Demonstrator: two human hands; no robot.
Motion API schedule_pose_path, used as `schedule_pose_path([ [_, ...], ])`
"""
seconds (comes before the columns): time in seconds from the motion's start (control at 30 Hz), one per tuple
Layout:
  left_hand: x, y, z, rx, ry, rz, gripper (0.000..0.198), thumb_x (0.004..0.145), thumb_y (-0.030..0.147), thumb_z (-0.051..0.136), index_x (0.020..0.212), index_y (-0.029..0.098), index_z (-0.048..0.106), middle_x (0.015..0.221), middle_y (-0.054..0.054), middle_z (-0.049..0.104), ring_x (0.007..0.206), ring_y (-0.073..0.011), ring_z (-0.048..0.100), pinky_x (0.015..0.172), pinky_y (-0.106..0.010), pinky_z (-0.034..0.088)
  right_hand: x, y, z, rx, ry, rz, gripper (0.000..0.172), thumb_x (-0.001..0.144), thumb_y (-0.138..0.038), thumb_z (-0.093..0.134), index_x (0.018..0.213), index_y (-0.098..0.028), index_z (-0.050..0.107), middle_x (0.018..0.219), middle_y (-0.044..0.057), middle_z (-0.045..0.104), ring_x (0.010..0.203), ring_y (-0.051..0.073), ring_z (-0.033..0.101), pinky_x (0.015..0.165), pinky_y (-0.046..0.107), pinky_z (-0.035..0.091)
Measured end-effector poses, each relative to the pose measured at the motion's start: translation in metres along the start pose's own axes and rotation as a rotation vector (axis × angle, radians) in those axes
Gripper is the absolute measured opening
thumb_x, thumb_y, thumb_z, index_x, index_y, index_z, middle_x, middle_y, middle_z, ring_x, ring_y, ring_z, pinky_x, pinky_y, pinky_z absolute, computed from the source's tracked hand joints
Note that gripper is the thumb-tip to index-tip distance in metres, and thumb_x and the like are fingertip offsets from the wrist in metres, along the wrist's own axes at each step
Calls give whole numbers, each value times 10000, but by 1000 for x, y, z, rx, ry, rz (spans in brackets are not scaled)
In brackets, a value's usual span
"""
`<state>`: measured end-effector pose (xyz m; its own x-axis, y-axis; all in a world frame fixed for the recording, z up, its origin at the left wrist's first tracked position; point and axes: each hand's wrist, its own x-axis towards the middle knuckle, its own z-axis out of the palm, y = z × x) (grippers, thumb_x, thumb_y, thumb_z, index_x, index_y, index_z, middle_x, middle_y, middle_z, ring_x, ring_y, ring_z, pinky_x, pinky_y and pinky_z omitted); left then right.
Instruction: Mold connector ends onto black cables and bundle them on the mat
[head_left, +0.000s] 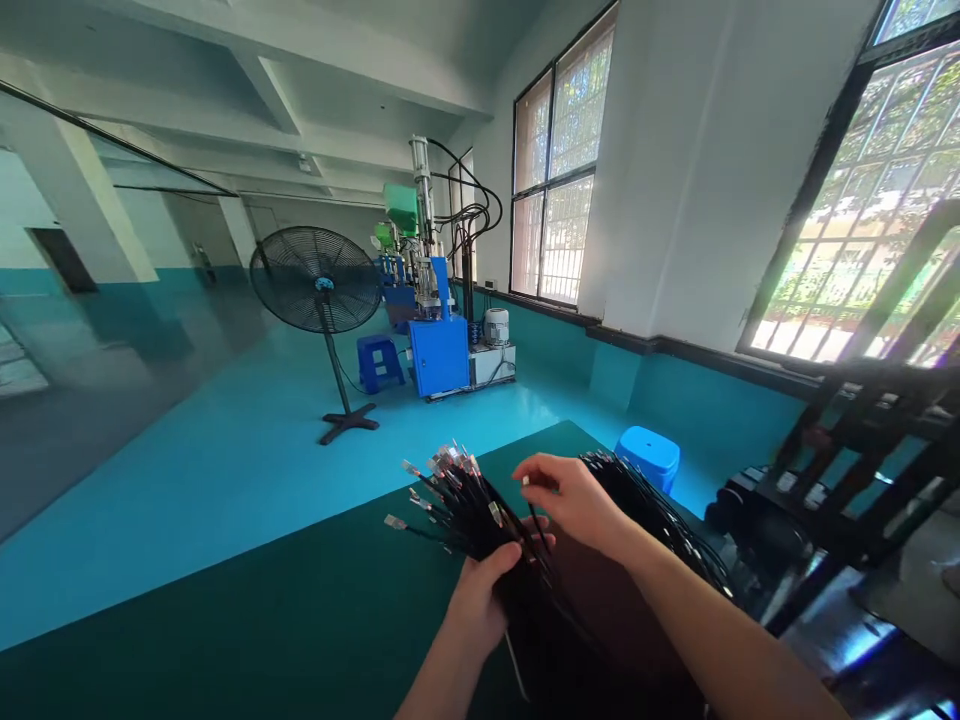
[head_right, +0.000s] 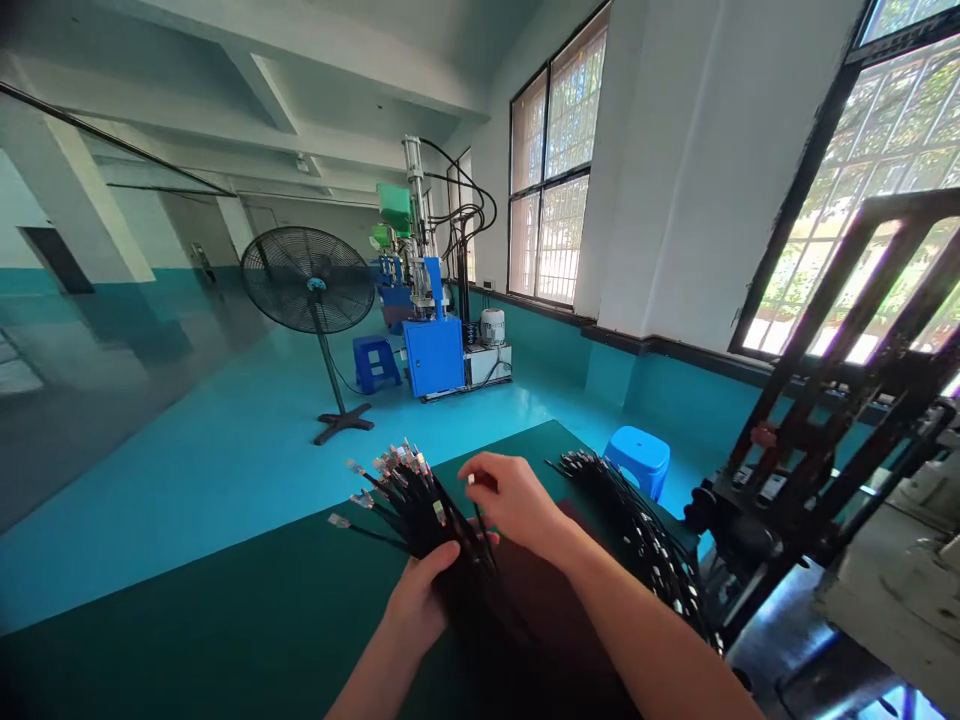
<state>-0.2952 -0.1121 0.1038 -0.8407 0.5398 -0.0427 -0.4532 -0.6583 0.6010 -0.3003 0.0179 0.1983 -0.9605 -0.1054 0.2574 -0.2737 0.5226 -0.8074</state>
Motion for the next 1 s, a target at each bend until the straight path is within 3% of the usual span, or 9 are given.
schedule_pose_path([
  [0.07,0,3,6,-29,-49,-15,263,601,212,743,821,148,613,909,-93,644,907,-262,589,812,-366,466,5,-6,-1,28,151,-22,144,729,-140,519,838,-152,611,654,-16,532,603,107,471,560,221,387],
  [0.3,4,6,17,-49,-89,149,184,616,165,702,754,173,580,864,-41,613,1021,-233,530,902,-357,423,6,-38,-21,-85,274,-166,135,762,-176,499,829,-163,616,711,8,607,638,128,524,597,251,412],
  [0.33,4,5,17,-70,-112,161,191,602,175,707,743,178,578,871,-38,608,1072,-239,497,917,-356,414,5,-39,-25,-120,245,-171,134,763,-172,498,828,-164,616,726,10,615,650,129,532,602,251,414],
  [0.47,-2,1,17,-103,-191,141,277,513,210,743,745,191,591,941,-41,590,1177,-281,394,940,-396,400,5,-37,-36,-188,-202,-2,158,714,-94,497,797,-147,621,590,-17,564,515,109,496,497,226,388],
  [0.5,-4,1,17,-94,-205,142,286,507,214,746,748,190,594,995,-46,580,1193,-291,374,945,-404,395,6,-35,-37,-161,-246,36,158,711,-91,496,798,-142,618,563,-26,537,479,101,474,470,220,378],
  [0.7,-12,-2,20,-88,-319,135,276,539,245,754,758,202,592,1148,-50,534,1188,-292,382,971,-417,340,19,-5,-35,-321,17,20,174,718,-92,497,802,-149,638,517,-30,501,493,108,469,476,214,333],
  [0.83,-16,-5,30,35,-501,148,338,501,306,779,723,180,557,980,-79,578,1074,-329,468,904,-444,367,32,21,-17,-358,44,27,181,642,-48,525,710,-147,661,530,-18,519,532,125,473,518,237,325],
  [0.93,-16,-4,37,115,-549,148,293,595,334,740,756,174,555,831,-58,535,952,-276,518,856,-402,390,37,19,-10,-289,105,46,187,684,-79,495,791,-116,644,559,-13,522,525,121,481,519,237,362],
  [1.0,-13,-3,38,117,-483,138,266,658,339,702,804,168,559,807,-46,502,809,-208,534,772,-346,418,36,3,-13,-178,145,35,203,732,-128,474,882,-102,608,579,-19,516,501,106,485,506,223,396],
])
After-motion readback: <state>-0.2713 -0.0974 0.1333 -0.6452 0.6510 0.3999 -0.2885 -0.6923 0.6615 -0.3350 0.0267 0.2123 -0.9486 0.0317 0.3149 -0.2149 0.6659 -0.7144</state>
